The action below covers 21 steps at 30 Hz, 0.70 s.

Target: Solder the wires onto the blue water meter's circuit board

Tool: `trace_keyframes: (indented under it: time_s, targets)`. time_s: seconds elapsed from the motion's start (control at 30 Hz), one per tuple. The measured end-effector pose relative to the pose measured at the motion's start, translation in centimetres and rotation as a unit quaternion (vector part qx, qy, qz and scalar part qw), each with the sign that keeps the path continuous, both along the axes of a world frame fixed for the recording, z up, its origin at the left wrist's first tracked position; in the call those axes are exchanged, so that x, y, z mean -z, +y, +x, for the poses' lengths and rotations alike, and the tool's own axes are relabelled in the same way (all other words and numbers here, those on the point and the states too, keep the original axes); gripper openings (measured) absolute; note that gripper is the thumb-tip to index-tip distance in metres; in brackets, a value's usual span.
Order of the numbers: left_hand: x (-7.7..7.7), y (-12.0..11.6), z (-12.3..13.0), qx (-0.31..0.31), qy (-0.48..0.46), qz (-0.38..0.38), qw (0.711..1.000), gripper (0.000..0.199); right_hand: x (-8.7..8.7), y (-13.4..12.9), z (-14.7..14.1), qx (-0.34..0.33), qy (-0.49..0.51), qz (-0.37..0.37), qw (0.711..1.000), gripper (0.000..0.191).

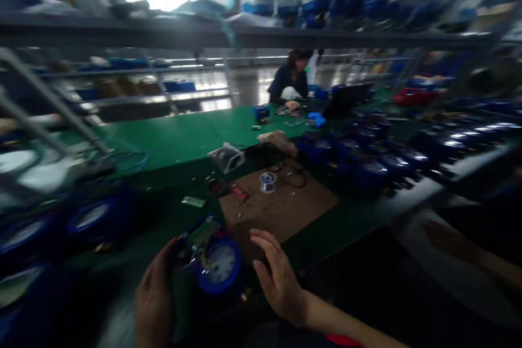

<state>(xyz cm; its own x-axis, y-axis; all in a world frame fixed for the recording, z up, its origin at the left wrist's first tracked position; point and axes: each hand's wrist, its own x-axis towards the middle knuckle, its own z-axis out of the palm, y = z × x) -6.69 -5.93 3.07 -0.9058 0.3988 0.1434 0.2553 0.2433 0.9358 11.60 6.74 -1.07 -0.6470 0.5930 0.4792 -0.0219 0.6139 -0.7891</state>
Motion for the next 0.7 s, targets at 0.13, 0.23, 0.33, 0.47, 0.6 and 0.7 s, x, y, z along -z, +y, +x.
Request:
trace_keyframes:
  time_s: [0.13, 0.23, 0.33, 0.47, 0.6, 0.7]
  targets:
    - [2.0, -4.0, -3.0, 0.034, -0.041, 0.105, 0.993, 0.045, 0.1, -4.2, -5.6, -0.034, -0.017, -0.063, 0.997, 0.05]
    - [2.6, -5.1, -3.6, 0.042, -0.031, 0.11, 0.993, 0.041, 0.9, -6.5, -7.9, -0.056, -0.03, -0.122, 0.991, 0.053]
    - [3.0, -6.1, -3.0, 0.04, -0.012, 0.101, 0.994, 0.039, 1.2, -7.7, -8.6, -0.051, -0.035, -0.145, 0.987, 0.055]
    - [3.3, -7.3, -2.1, 0.007, -0.011, 0.103, 0.995, 0.039, 0.9, -7.6, -9.2, -0.069, -0.035, -0.152, 0.985, 0.053]
    - [3.1, -8.4, -1.4, -0.051, -0.008, 0.118, 0.992, 0.039, 0.7, -6.6, -10.9, -0.133, -0.043, -0.165, 0.976, 0.05]
    - [2.9, -9.2, -0.9, -0.083, -0.001, 0.12, 0.989, 0.04, 0.6, -5.7, -12.6, -0.195, -0.042, -0.156, 0.967, 0.049]
